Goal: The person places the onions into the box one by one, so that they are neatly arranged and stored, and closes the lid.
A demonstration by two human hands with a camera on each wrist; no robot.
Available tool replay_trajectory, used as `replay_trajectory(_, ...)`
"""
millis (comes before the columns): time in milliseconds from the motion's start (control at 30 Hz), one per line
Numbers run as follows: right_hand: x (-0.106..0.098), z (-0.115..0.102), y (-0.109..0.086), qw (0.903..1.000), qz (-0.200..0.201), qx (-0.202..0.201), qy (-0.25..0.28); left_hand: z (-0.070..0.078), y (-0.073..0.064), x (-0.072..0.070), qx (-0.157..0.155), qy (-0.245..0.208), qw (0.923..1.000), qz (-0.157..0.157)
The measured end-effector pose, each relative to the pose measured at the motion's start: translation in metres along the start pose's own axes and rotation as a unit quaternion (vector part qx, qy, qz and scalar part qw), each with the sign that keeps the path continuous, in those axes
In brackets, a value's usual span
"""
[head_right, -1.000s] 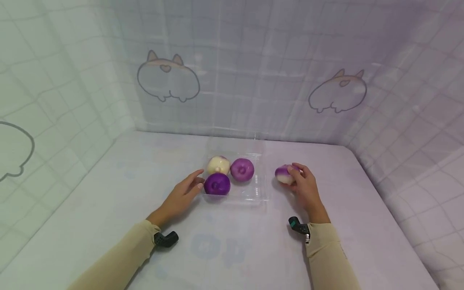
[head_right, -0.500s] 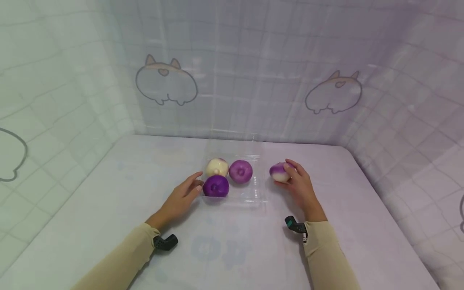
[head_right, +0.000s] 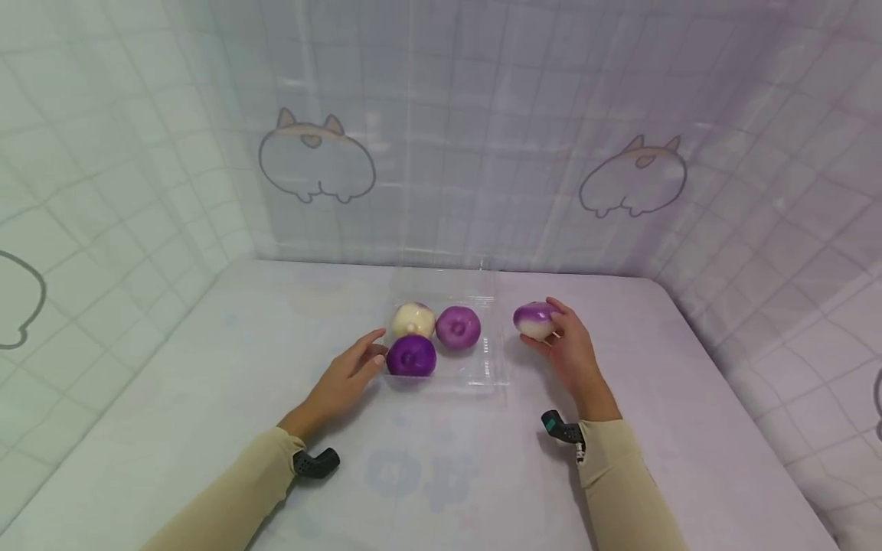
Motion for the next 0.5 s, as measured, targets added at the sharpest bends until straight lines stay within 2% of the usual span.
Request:
replay_trajectory(200,0.001,-0.002,-0.002,0.9997,0.008,-0.024,0.006,-0.001,-0.002,0.000,-0.001,0.001,1.0000,0.000)
replay_trajectory(367,0.009,-0.005,-0.003,0.9999,-0.001,-0.014,-0.002,-0.002,-0.004,-0.001,-0.007,0.000,1.0000,0.002)
replay_trajectory(500,0.014,-0.012,-0.006,0.9995,-0.009,-0.009,-0.027,0.000,-0.003,-0.001,0.000,0.005,1.0000,0.002)
Point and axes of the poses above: each hand's wrist, its own y-axis towards the middle knuckle, its own x-axis out of the palm, z = x × y, the point moved 5 cm from there along y, towards the middle knuckle, and after that the axes turned 3 degrees about z, right-handed, at the moved point
